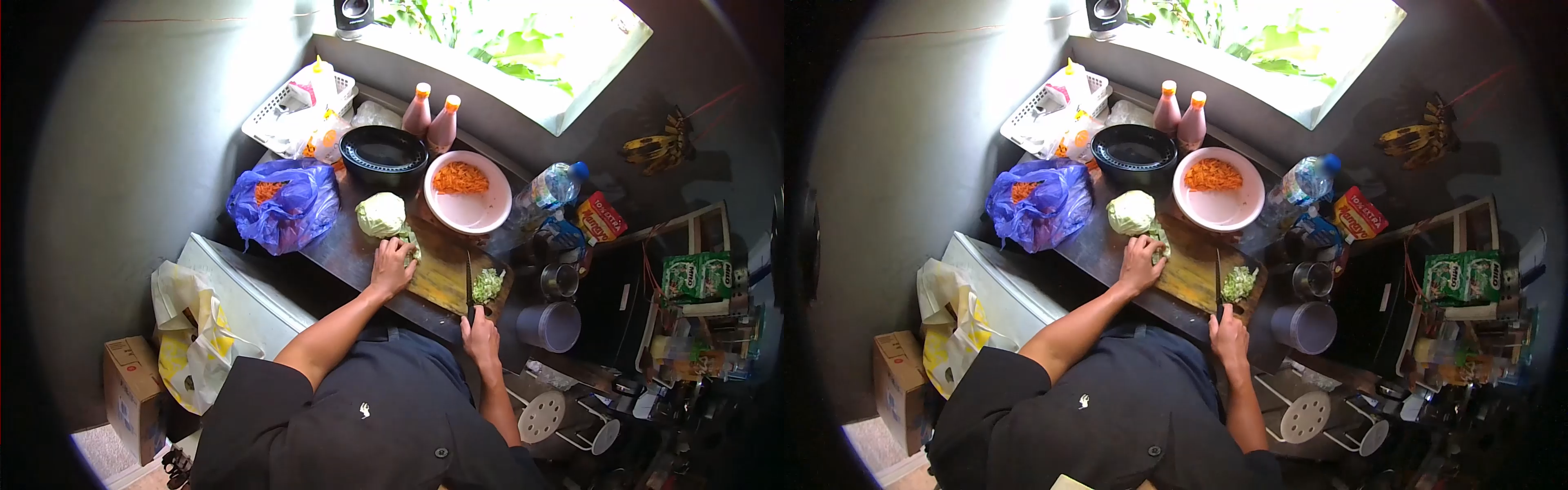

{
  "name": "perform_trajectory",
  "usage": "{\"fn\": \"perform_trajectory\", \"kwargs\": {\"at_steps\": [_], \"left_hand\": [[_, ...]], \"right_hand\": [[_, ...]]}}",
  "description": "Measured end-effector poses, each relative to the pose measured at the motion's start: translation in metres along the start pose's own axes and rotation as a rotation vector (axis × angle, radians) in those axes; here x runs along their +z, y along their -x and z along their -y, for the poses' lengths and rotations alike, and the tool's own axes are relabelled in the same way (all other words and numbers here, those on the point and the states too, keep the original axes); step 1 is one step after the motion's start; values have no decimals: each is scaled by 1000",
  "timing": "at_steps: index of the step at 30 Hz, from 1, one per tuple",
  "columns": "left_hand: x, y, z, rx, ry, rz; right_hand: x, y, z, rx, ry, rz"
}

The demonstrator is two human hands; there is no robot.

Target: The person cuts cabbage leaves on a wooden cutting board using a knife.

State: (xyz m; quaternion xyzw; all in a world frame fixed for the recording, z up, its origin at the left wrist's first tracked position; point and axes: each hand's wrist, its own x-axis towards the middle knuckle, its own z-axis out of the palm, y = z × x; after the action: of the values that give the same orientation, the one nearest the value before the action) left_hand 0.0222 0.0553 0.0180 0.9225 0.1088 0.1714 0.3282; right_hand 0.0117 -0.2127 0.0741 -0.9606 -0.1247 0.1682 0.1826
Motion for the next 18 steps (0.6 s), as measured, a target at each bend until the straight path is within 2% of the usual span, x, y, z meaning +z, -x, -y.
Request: {"fn": "perform_trajectory", "kwargs": {"at_steps": [6, 8, 10, 13, 16, 18], "left_hand": [[6, -4, -15, 44, -13, 66], [13, -3, -23, 94, 222, 92], [16, -1, -36, 127, 273, 133], [14, 6, -55, 119, 607, 290], [18, 18, -57, 254, 690, 416], [29, 28, -44, 326, 627, 436]], "right_hand": [[6, 14, -10, 53, -136, -33], [11, 20, -14, 74, -146, -34], [12, 24, -17, 97, -157, -37], [13, 30, -19, 99, -133, -20], [13, 35, -18, 128, -157, -22], [13, 39, -17, 149, -191, -16]]}}
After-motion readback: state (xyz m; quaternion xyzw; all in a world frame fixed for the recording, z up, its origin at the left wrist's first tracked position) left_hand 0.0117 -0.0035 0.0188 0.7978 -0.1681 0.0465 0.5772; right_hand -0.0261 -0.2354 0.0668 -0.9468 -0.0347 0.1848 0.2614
